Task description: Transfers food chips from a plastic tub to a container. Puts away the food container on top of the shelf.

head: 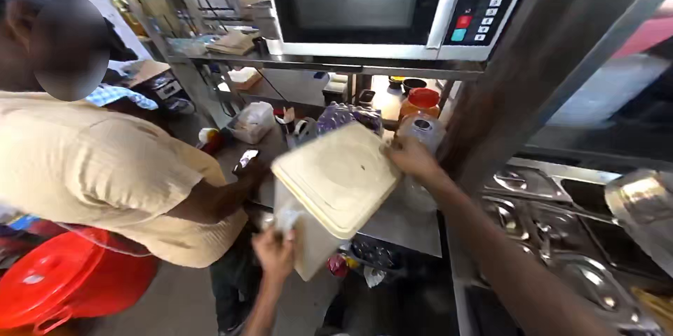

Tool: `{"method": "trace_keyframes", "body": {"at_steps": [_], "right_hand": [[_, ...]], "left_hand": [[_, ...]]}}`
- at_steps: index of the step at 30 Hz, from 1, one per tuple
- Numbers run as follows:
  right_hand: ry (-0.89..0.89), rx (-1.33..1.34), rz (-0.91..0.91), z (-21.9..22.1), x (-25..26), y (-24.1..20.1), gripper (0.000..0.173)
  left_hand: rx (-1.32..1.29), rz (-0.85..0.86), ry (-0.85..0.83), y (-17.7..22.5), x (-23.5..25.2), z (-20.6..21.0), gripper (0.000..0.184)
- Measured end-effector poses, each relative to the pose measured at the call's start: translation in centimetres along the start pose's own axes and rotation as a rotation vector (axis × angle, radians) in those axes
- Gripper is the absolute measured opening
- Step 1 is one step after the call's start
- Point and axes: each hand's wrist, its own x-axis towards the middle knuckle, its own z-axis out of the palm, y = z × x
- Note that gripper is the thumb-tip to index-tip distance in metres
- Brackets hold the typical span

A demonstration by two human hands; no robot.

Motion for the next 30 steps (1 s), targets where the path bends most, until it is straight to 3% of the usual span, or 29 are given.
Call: {"method": "trace_keyframes", "body": {"at_steps": [3, 6, 9, 12, 16, 19, 24, 27, 30], "right_hand": [[0.080, -0.025, 0.147, 4.7, 1.8, 4.5, 0.049], [0.106, -0.098, 0.140, 3.8, 4.5, 3.5, 0.045], [0.157, -0.192, 0.081, 3.3, 5.5, 3.2, 0.036], [0.232, -0.201, 0.021, 3.3, 3.5, 3.8, 0.028], [0.291, -0.218, 0.128, 2.4, 3.0, 4.0, 0.027], [0.341, -0.361, 0.018, 2.5, 2.3, 2.1, 0.022], [0.131, -0.424, -0.491, 5.2, 4.9, -3.6, 0.032], [-0.073, -0.546, -0.555, 6.5, 11.1, -3.8, 0.032], [-0.312, -0.527, -0.692, 9.6, 12.9, -5.2, 0.029]], "left_hand": [[0.034, 0.012, 0.038, -4.5, -3.7, 3.1, 0.068], [-0.208, -0.048, -0.016, -8.0, -4.2, 5.2, 0.054], [-0.385, -0.188, -0.167, -6.5, -2.5, 5.5, 0.047], [-0.472, -0.366, -0.178, -4.3, -0.5, 5.9, 0.032], [-0.463, -0.447, -0.236, -6.0, 1.7, 5.6, 0.026], [-0.550, -0.520, -0.314, -7.4, 2.3, 5.6, 0.032], [-0.663, -0.469, -0.385, -8.7, 3.3, 5.6, 0.037], [-0.629, -0.450, -0.337, -8.6, 3.7, 6.1, 0.032], [-0.607, -0.461, -0.313, -8.4, 4.3, 6.4, 0.028]]}}
